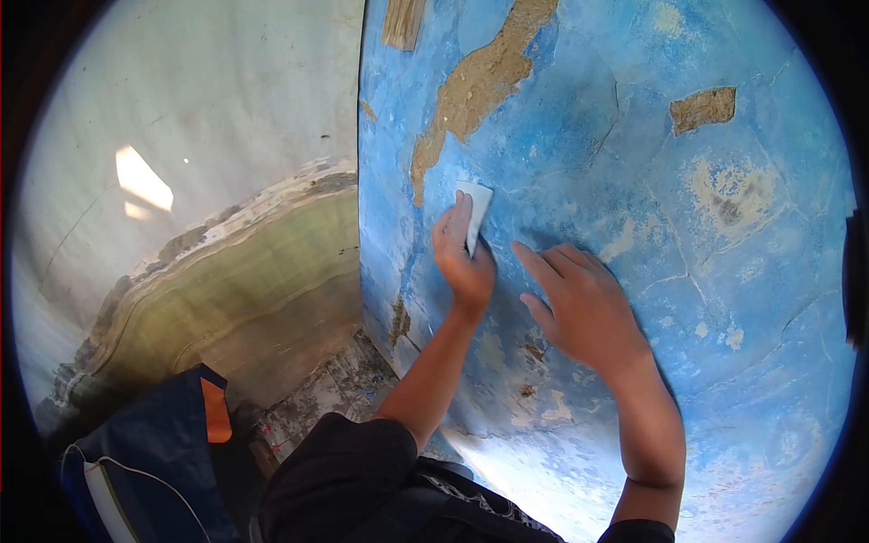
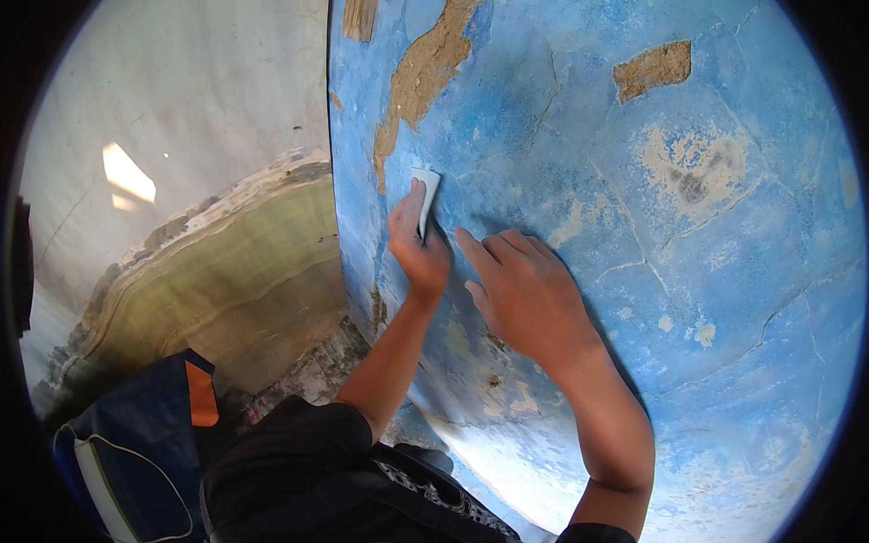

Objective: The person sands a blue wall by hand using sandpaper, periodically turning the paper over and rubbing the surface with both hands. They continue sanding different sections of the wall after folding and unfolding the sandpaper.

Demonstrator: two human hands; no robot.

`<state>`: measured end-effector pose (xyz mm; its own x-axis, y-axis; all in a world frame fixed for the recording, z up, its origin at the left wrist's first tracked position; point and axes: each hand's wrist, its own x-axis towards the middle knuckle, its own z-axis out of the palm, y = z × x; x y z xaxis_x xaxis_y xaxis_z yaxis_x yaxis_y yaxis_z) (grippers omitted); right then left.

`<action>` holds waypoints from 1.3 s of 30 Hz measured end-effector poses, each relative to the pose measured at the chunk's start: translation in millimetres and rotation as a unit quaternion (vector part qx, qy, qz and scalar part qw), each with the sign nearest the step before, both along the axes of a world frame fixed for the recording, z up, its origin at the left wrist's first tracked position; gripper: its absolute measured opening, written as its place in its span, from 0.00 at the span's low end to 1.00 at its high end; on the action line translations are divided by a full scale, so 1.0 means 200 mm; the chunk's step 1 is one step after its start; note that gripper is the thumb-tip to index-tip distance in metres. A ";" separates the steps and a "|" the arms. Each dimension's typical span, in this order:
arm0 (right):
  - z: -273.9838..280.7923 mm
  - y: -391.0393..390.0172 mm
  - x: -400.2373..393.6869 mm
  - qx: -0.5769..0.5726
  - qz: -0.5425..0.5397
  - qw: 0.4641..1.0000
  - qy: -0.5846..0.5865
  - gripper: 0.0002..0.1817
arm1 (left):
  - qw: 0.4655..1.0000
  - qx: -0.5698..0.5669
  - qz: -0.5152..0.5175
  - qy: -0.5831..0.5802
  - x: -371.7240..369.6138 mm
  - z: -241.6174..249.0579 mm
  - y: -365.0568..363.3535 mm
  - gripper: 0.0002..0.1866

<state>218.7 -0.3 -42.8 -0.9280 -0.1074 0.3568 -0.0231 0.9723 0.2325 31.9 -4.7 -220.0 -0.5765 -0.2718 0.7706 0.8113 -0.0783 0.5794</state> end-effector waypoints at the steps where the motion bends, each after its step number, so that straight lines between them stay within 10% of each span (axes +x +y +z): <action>1: 0.01 -0.01 -0.01 -0.005 -0.002 1.000 0.003 0.34 | 1.000 -0.022 0.012 0.002 0.04 -0.01 -0.01 0.32; 6: 0.00 -0.01 -0.01 -0.010 -0.011 1.000 -0.012 0.37 | 0.997 -0.064 -0.007 -0.030 0.20 -0.05 -0.01 0.39; 11: 0.02 -0.02 0.01 -0.023 -0.010 0.999 -0.022 0.38 | 0.966 0.140 -0.185 -0.110 0.11 0.11 0.05 0.28; 23: 0.05 -0.01 0.01 -0.045 -0.013 0.998 -0.040 0.40 | 0.979 0.034 -0.196 -0.048 0.00 0.02 0.04 0.22; 37: 0.04 -0.01 0.04 -0.067 -0.016 0.997 -0.040 0.38 | 0.995 -0.087 -0.039 0.018 0.00 -0.02 -0.04 0.23; 39: 0.05 -0.02 0.03 0.115 -0.070 0.990 0.036 0.35 | 0.992 -0.122 0.012 0.022 -0.07 0.05 -0.04 0.23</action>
<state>225.1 -3.4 -33.3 -0.9121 -0.0657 0.4046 0.1328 0.8864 0.4434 17.3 -12.3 -209.3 -0.5369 -0.0883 0.8390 0.8358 0.0796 0.5433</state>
